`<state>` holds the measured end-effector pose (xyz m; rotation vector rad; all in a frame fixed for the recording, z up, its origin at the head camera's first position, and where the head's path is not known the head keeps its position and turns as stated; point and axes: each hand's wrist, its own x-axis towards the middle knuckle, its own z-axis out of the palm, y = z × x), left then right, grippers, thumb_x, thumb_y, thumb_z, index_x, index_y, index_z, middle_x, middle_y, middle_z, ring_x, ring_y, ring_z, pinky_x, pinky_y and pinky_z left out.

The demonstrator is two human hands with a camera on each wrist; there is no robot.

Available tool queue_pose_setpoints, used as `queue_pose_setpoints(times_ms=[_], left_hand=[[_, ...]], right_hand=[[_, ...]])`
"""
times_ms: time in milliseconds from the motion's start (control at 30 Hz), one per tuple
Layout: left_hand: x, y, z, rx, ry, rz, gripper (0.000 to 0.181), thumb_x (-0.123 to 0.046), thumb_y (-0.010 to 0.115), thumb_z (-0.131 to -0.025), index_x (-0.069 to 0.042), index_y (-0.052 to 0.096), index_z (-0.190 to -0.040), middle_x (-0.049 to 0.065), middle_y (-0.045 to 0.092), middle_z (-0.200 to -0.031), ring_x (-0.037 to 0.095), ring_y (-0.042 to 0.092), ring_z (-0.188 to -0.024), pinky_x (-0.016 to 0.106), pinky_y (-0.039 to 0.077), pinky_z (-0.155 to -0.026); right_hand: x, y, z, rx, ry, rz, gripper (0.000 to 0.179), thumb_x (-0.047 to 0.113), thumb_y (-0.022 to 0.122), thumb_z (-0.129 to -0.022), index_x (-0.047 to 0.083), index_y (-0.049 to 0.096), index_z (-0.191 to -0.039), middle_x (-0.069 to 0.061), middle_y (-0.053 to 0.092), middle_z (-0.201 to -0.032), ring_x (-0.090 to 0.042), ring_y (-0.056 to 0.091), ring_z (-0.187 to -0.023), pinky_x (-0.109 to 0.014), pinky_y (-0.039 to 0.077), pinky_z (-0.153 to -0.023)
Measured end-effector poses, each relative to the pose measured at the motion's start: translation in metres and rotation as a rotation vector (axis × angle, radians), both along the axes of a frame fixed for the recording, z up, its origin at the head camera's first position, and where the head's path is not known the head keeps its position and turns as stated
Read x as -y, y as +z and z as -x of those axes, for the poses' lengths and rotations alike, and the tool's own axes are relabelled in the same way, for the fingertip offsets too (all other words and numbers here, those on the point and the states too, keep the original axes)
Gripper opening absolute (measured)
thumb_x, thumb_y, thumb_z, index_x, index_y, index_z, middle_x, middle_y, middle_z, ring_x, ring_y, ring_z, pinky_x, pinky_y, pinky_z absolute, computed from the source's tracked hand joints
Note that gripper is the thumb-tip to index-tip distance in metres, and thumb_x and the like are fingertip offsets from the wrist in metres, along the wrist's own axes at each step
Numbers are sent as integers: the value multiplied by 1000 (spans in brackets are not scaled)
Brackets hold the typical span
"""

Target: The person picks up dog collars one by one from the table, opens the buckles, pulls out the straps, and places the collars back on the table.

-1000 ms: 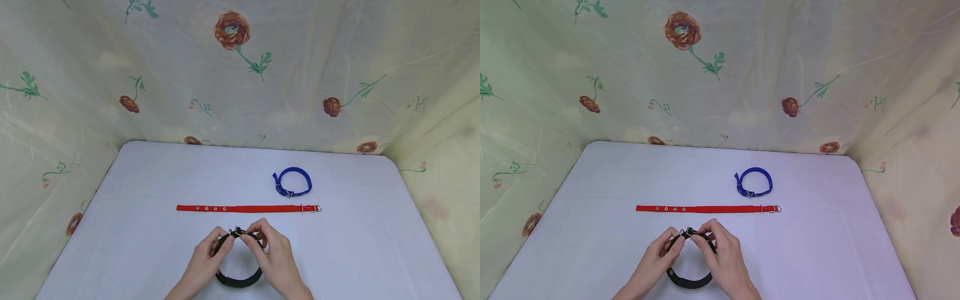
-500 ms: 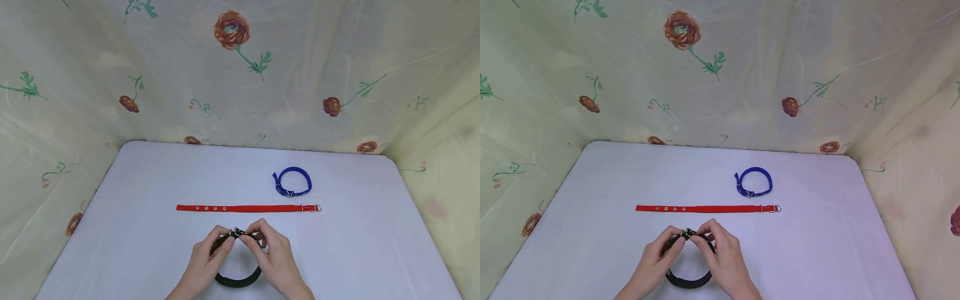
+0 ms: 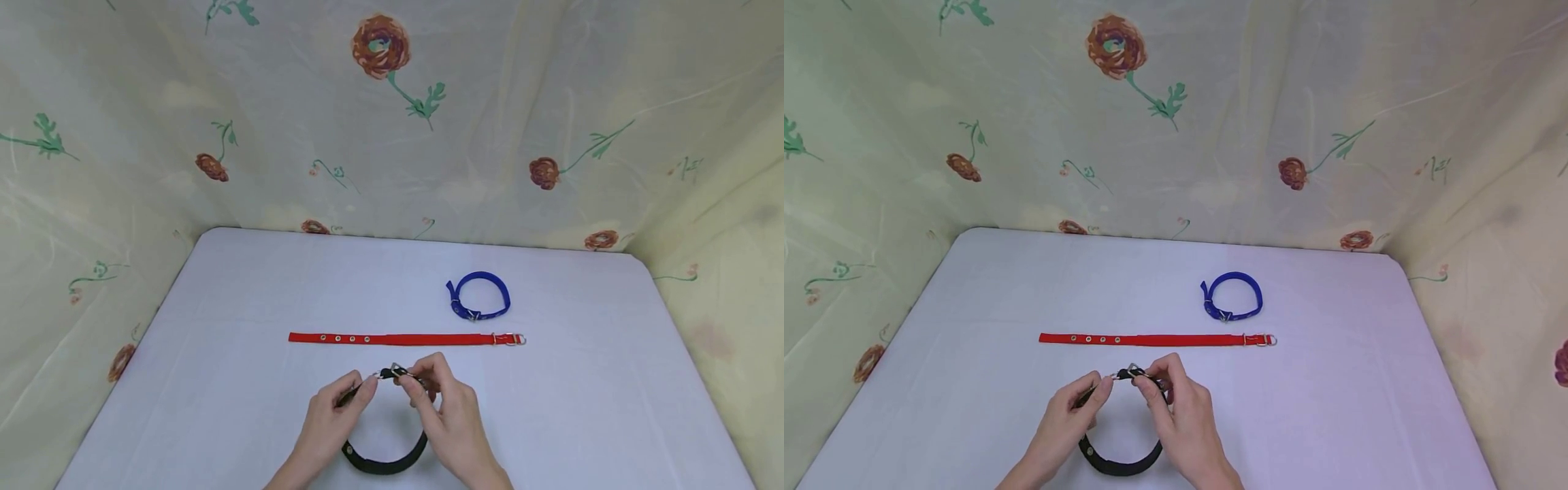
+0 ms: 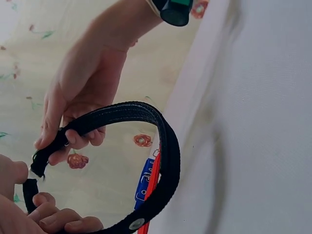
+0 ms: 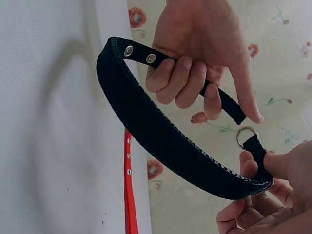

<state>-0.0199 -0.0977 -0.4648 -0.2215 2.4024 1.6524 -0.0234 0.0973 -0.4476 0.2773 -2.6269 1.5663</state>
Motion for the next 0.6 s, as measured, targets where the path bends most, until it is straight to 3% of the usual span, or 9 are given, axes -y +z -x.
queue_pose_setpoints(times_ms=[100,233,333,500,600], left_hand=[[2,0,1,41,-2,-72,53,-55,60,-107,-5,55,-88,-4,40,-69,9,40,-65,22,32,-60],[4,0,1,61,13,-286,49,-49,49,-114,-2,49,-98,-2,36,-70,10,37,-63,22,36,-61],[6,1,0,38,71,-443,39,-43,48,-115,-7,45,-100,-2,33,-71,9,35,-64,22,37,-63],[15,5,1,0,189,-600,33,-41,46,-116,-11,42,-101,-3,30,-71,10,34,-66,24,36,-67],[23,6,5,6,239,-647,35,-45,44,-116,-13,41,-100,-3,32,-73,11,37,-69,26,38,-71]], right_hand=[[-2,2,1,63,-33,25,12,23,69,-107,20,59,-113,8,80,-97,-4,60,-71,-23,49,-64],[-7,5,2,115,-72,55,9,20,67,-108,18,59,-112,0,80,-101,-7,64,-70,-25,49,-61],[-12,6,4,114,-85,77,7,15,66,-108,17,59,-110,-2,78,-99,-7,67,-69,-26,48,-62],[-24,8,7,148,-55,140,8,14,66,-108,15,58,-110,-1,78,-80,-7,72,-76,-29,42,-65],[-32,9,10,201,-48,220,9,16,65,-109,11,57,-111,-6,84,-95,-13,76,-73,-29,42,-66]])
